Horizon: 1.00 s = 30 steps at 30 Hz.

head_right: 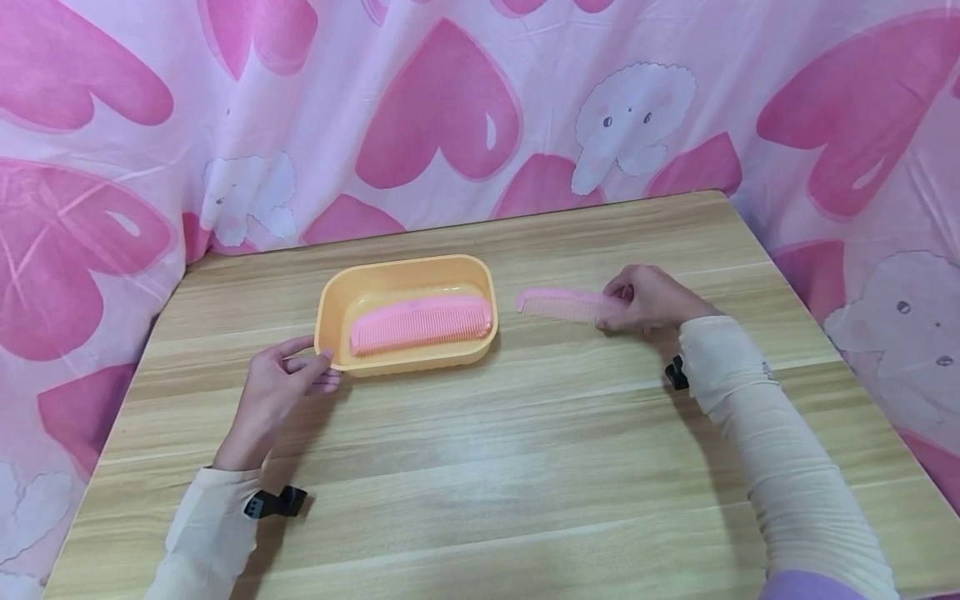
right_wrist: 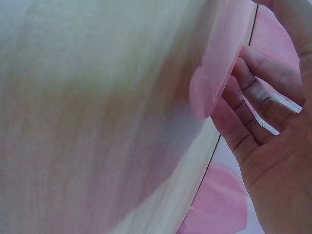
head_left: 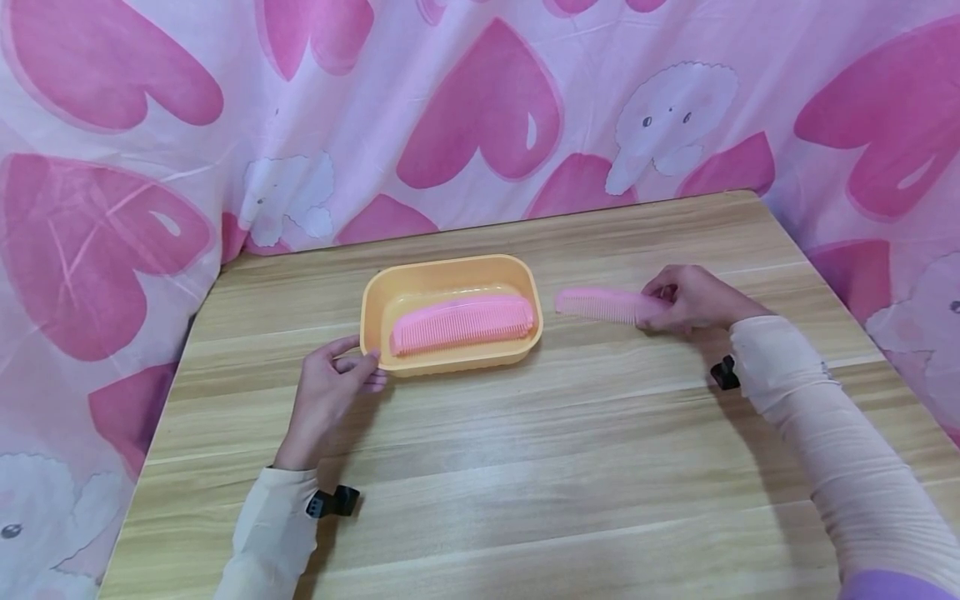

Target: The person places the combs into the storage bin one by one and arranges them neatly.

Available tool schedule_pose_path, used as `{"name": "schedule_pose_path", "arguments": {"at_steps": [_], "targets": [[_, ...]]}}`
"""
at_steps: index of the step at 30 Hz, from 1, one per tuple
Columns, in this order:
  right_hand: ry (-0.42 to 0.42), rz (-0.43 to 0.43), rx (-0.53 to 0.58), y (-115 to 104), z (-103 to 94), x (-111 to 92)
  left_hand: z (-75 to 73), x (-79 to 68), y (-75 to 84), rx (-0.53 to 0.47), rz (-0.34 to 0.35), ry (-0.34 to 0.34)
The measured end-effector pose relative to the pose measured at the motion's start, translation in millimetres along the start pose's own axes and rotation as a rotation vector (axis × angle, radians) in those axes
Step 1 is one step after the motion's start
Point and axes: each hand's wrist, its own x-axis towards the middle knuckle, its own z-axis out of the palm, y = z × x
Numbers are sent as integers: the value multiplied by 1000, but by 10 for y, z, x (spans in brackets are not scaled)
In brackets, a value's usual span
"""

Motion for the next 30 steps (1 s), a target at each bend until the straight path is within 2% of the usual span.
{"name": "schedule_pose_path", "arguments": {"at_steps": [5, 8, 12, 18, 24, 30], "targets": [[13, 69, 55, -43, -63, -41, 3, 1, -9, -7, 1, 1], [38, 75, 57, -64, -116, -46, 1, -9, -4, -15, 3, 2], [87, 22, 38, -113, -205, -9, 2, -12, 6, -12, -7, 4], [119, -49, 28, -301, -328, 76, 9, -5, -1, -2, -8, 6], [133, -124, -22, -568, -395, 204, 8, 9, -23, 7, -14, 1], [137, -210, -34, -865, -372, 375, 9, 23, -26, 10, 0, 4]]}}
